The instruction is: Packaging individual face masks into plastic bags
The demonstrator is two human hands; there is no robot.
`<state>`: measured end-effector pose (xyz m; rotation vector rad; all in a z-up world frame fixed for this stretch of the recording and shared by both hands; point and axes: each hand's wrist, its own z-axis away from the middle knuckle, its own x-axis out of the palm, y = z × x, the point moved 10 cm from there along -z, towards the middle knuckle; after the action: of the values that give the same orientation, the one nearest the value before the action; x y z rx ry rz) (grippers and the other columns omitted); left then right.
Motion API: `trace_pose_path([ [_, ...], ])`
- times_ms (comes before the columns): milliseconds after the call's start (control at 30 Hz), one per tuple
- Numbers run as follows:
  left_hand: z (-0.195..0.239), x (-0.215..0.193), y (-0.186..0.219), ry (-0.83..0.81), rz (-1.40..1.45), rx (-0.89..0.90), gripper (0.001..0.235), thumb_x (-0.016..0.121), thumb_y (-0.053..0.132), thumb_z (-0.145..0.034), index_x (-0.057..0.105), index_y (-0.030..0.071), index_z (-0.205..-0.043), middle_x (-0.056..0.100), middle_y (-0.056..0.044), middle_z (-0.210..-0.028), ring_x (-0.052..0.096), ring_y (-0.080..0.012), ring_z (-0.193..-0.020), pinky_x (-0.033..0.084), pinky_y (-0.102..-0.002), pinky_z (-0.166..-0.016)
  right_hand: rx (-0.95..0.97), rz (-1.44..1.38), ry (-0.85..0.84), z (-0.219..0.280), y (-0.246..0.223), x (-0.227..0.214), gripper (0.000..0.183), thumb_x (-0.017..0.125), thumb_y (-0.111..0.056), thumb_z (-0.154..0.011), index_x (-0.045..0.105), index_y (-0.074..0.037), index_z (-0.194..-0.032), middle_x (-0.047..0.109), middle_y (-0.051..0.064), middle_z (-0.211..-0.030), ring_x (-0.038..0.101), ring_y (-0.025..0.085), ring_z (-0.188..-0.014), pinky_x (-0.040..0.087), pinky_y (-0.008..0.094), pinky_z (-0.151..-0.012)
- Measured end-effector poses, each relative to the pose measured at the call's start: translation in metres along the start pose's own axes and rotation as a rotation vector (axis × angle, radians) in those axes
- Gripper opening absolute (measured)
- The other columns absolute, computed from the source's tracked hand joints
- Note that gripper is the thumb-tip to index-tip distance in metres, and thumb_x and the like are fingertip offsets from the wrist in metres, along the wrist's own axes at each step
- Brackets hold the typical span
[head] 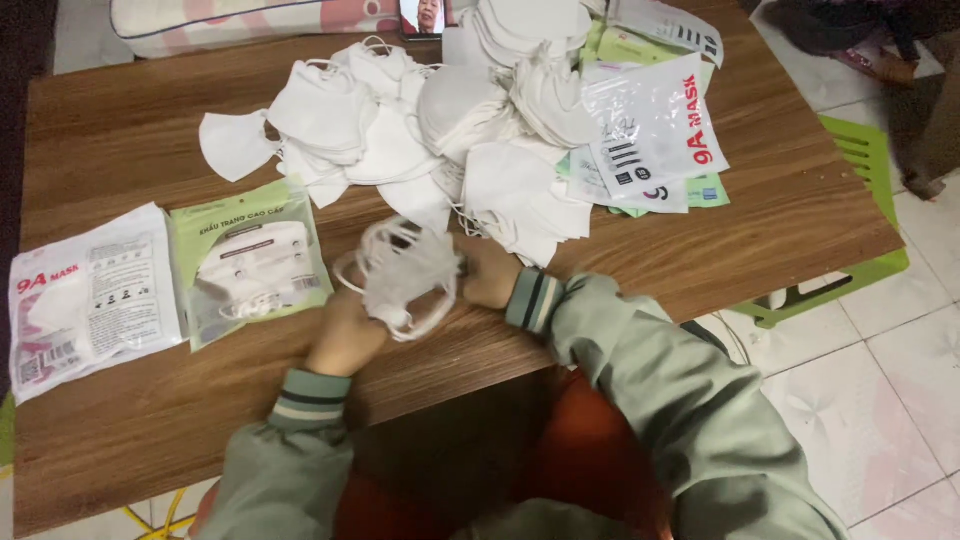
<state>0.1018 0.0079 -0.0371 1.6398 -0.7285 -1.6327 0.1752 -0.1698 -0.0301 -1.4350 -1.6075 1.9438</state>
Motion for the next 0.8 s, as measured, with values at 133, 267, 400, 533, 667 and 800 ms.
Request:
trace_pose_path([
  [133, -0.005, -0.005, 0.035, 0.046, 0.145, -0.014, 0.056, 0.082, 0.023, -0.079, 0.065, 0.012, -0.131, 0.073, -0.012, -0.121, 0.066, -0.0356, -0.118, 0.053, -0.054, -0.100, -0.032, 0.022, -0.009, 0.008, -0.005, -0.005, 0.057, 0.081, -0.014, -0.073, 0.062, -0.007, -0.126, 0.071, 0.021, -0.110, 0.067, 0.044, -0.112, 0.054, 0.052, -0.098],
  [267, -0.004, -0.026, 0.053, 0.173, 0.480, -0.054, 0.051, 0.079, 0.017, -0.083, 0.065, 0.012, -0.131, 0.074, -0.009, -0.121, 0.069, -0.0309, -0.113, 0.056, -0.046, -0.094, -0.121, 0.081, -0.047, 0.011, -0.019, -0.010, 0.062, 0.080, -0.021, -0.075, 0.060, -0.005, -0.131, 0.070, 0.025, -0.116, 0.064, 0.050, -0.114, 0.051, 0.059, -0.100],
  [400, 0.007, -0.056, 0.051, 0.313, 0.816, -0.114, 0.046, 0.076, 0.012, -0.087, 0.064, 0.012, -0.131, 0.075, -0.007, -0.122, 0.073, -0.0261, -0.109, 0.060, -0.038, -0.087, -0.274, 0.116, 0.307, 0.023, -0.032, -0.079, 0.022, 0.072, -0.013, -0.091, 0.077, -0.006, -0.112, 0.077, 0.019, -0.103, 0.073, 0.042, -0.098, 0.060, 0.050, -0.086],
  [533, 0.019, -0.098, 0.034, 0.398, 1.037, -0.154, 0.043, 0.074, 0.008, -0.090, 0.064, 0.011, -0.131, 0.076, -0.005, -0.122, 0.075, -0.0229, -0.105, 0.062, -0.033, -0.083, -0.196, 0.353, 0.670, 0.038, 0.032, -0.196, 0.033, 0.069, -0.014, -0.088, 0.077, -0.017, -0.120, 0.078, 0.009, -0.103, 0.073, 0.032, -0.099, 0.059, 0.043, -0.088],
  [667, 0.021, -0.120, -0.015, 0.455, 1.364, -0.222, 0.047, 0.075, 0.008, -0.088, 0.063, 0.013, -0.134, 0.075, -0.005, -0.124, 0.077, -0.0253, -0.099, 0.065, -0.027, -0.074, 0.208, 1.006, 0.543, 0.060, 0.106, -0.251, 0.056, 0.073, -0.012, -0.074, 0.066, -0.014, -0.130, 0.062, 0.014, -0.133, 0.054, 0.041, -0.121, 0.051, 0.057, -0.093],
  [800, 0.025, -0.130, -0.033, 0.476, 1.503, -0.321, 0.057, 0.082, 0.020, -0.081, 0.063, 0.010, -0.133, 0.074, -0.004, -0.129, 0.075, -0.0281, -0.113, 0.064, -0.024, -0.075, 0.600, 1.302, 0.304, 0.064, 0.177, -0.262, 0.086, 0.086, -0.023, -0.058, 0.052, -0.019, -0.137, 0.051, 0.005, -0.141, 0.041, 0.032, -0.136, 0.041, 0.054, -0.100],
])
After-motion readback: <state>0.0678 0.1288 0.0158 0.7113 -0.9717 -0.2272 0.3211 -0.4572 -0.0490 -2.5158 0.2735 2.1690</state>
